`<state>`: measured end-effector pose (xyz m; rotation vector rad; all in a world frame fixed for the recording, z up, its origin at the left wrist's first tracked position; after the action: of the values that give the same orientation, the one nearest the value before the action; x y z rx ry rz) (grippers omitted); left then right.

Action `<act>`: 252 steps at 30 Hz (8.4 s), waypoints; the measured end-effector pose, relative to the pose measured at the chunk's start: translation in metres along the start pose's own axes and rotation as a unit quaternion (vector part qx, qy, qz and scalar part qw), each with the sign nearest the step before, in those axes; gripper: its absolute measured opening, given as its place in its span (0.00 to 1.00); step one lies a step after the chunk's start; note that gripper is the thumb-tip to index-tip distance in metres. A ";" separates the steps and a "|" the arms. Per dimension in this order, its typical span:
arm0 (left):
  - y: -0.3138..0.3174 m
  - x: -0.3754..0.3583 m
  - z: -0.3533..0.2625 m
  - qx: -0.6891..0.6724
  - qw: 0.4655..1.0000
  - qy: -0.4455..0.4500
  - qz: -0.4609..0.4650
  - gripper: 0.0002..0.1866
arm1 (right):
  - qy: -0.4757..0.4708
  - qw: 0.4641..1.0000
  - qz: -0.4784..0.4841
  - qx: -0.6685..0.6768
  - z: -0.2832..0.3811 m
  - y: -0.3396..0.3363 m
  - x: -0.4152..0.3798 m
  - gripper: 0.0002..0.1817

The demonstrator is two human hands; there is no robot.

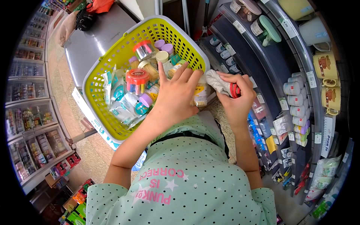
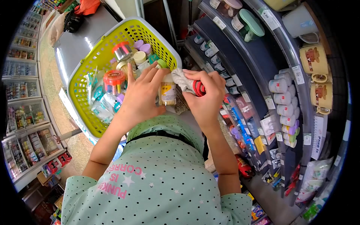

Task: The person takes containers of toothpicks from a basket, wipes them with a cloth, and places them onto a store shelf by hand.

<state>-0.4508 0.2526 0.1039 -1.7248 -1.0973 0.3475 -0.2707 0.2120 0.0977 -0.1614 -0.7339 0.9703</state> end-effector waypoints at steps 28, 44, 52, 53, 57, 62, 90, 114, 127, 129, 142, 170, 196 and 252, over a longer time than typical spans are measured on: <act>-0.012 -0.002 0.021 -0.063 0.997 -0.043 0.001 0.45 | -0.091 0.995 0.050 -0.014 0.020 0.022 0.005 0.21; 0.001 -0.004 0.025 -0.266 0.960 -0.079 -0.035 0.43 | 0.031 0.999 0.029 -0.026 -0.001 -0.009 0.010 0.19; 0.021 -0.006 0.033 -0.228 0.968 -0.101 -0.005 0.47 | 0.015 0.999 0.024 -0.046 -0.006 0.001 -0.001 0.19; 0.020 -0.006 0.032 -0.220 0.969 -0.109 0.004 0.47 | 0.016 0.998 0.024 -0.047 -0.006 0.001 -0.002 0.19; 0.012 -0.001 0.021 -0.175 0.980 -0.089 0.002 0.47 | 0.013 0.998 0.031 -0.051 -0.002 0.002 -0.003 0.19; 0.001 0.004 0.017 -0.083 0.995 -0.046 0.024 0.48 | 0.005 0.999 0.024 -0.045 -0.002 0.001 -0.004 0.18; 0.011 0.000 0.025 -0.210 0.975 -0.064 -0.019 0.48 | -0.143 0.988 0.041 0.038 0.023 0.022 0.012 0.20; 0.009 -0.006 0.031 -0.293 0.950 -0.102 -0.036 0.45 | -0.048 0.995 0.060 -0.067 -0.012 0.012 -0.006 0.17; 0.007 0.012 0.012 -0.211 0.974 -0.050 -0.062 0.47 | 0.018 0.998 0.005 0.064 0.002 -0.004 0.000 0.19; 0.008 0.011 0.013 -0.206 0.976 -0.034 -0.064 0.47 | -0.022 0.999 0.022 0.039 0.004 0.000 0.004 0.19; -0.004 0.015 0.021 -0.145 0.988 -0.011 -0.060 0.40 | -0.154 0.983 0.103 -0.018 0.016 0.010 0.000 0.14; 0.022 -0.014 0.027 -0.273 0.951 -0.095 -0.107 0.46 | -0.150 0.981 0.115 -0.035 0.020 0.002 0.007 0.12; -0.008 0.003 0.011 -0.211 0.972 -0.046 -0.088 0.44 | -0.131 0.988 0.079 -0.011 0.032 -0.001 0.006 0.17; 0.017 -0.012 0.027 -0.215 0.966 -0.090 -0.110 0.44 | -0.110 0.987 0.112 -0.037 0.025 -0.003 -0.003 0.17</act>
<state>-0.4669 0.2579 0.0747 -1.9473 -1.5711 0.1314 -0.2855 0.2031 0.1163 -0.2075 -0.9696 1.1884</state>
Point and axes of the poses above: each hand's wrist, its own x-axis towards the middle knuckle, its own y-axis out of the palm, z = x × y, the point moved 2 cm from there along x, towards the middle knuckle, and after that the axes turned 9 degrees about -z, right-handed, at the moved point
